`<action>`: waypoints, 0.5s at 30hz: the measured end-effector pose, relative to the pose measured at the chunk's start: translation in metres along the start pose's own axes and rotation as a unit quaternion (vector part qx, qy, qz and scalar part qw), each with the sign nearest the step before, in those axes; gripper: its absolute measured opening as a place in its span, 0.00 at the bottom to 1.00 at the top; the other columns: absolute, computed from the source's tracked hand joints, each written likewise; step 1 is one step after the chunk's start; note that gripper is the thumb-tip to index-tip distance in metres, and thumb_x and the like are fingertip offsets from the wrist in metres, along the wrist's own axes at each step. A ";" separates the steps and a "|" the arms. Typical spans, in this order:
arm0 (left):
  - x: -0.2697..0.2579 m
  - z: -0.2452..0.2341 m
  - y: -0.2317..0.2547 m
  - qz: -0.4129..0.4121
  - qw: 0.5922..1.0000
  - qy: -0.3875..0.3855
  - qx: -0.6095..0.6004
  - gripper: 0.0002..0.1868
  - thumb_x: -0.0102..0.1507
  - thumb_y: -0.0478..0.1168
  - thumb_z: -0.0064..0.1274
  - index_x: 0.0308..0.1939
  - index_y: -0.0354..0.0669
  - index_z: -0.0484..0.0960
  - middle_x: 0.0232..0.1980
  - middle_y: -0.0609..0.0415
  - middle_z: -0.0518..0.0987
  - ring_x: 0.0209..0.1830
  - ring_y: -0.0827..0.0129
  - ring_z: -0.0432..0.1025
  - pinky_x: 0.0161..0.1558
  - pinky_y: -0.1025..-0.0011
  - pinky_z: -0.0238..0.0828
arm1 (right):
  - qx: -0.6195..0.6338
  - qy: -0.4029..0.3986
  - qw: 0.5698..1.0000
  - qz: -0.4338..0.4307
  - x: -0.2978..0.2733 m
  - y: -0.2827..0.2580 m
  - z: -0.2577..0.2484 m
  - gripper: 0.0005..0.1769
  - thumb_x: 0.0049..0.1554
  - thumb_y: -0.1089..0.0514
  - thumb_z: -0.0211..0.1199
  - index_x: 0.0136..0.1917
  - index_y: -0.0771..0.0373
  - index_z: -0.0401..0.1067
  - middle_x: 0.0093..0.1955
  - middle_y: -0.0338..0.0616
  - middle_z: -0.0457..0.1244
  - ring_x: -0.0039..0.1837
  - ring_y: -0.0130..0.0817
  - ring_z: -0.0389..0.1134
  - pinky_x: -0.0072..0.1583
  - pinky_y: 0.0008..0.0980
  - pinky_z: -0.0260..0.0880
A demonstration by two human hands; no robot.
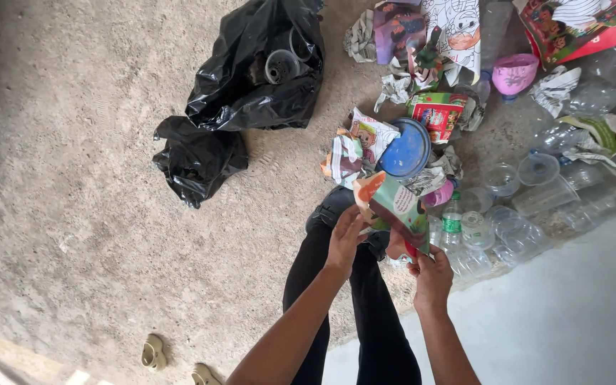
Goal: The recorder is sorting and bagging various plastic, paper, and metal trash items on a concrete floor next to a motorcycle.
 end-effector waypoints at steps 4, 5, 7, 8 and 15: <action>-0.030 -0.006 0.014 0.010 0.999 0.024 -0.021 0.19 0.69 0.48 0.47 0.61 0.46 0.76 0.53 0.60 0.81 0.54 0.76 0.74 0.55 0.71 0.67 | 0.001 -0.021 1.000 -0.020 -0.029 -0.015 -0.003 0.10 0.62 0.64 0.60 0.58 0.67 0.71 0.38 0.40 0.66 0.37 0.24 0.66 0.41 0.25 0.64; -0.035 -0.010 0.014 0.013 0.999 0.023 -0.023 0.19 0.69 0.48 0.47 0.61 0.46 0.76 0.53 0.60 0.81 0.54 0.76 0.74 0.55 0.71 0.67 | 0.000 -0.023 0.999 -0.023 -0.038 -0.022 -0.002 0.10 0.62 0.64 0.60 0.58 0.67 0.71 0.38 0.40 0.66 0.37 0.24 0.66 0.41 0.25 0.64; -0.049 -0.020 0.018 0.036 0.998 0.042 -0.033 0.12 0.70 0.45 0.51 0.52 0.43 0.77 0.47 0.60 0.80 0.47 0.78 0.73 0.53 0.71 0.67 | -0.010 -0.035 0.999 -0.026 -0.060 -0.038 0.001 0.12 0.60 0.66 0.58 0.59 0.65 0.70 0.38 0.41 0.67 0.37 0.26 0.67 0.42 0.26 0.64; -0.060 -0.020 0.026 0.038 0.998 0.041 -0.035 0.12 0.70 0.45 0.51 0.52 0.43 0.77 0.47 0.60 0.80 0.47 0.78 0.73 0.53 0.71 0.67 | -0.011 -0.035 0.999 -0.030 -0.075 -0.053 0.003 0.12 0.60 0.66 0.58 0.59 0.65 0.70 0.38 0.41 0.67 0.37 0.26 0.67 0.42 0.26 0.64; -0.148 -0.012 0.085 0.055 0.998 0.011 -0.041 0.08 0.69 0.45 0.51 0.46 0.45 0.77 0.44 0.62 0.81 0.46 0.81 0.74 0.54 0.73 0.68 | -0.044 -0.072 0.994 -0.076 -0.163 -0.131 0.002 0.12 0.62 0.65 0.58 0.59 0.67 0.72 0.41 0.40 0.67 0.40 0.26 0.65 0.45 0.28 0.66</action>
Point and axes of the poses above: each hand's wrist, its own x-axis towards the middle knuckle, its own z-axis out of the palm, y = z × x, the point moved 10 cm from there along x, towards the middle knuckle
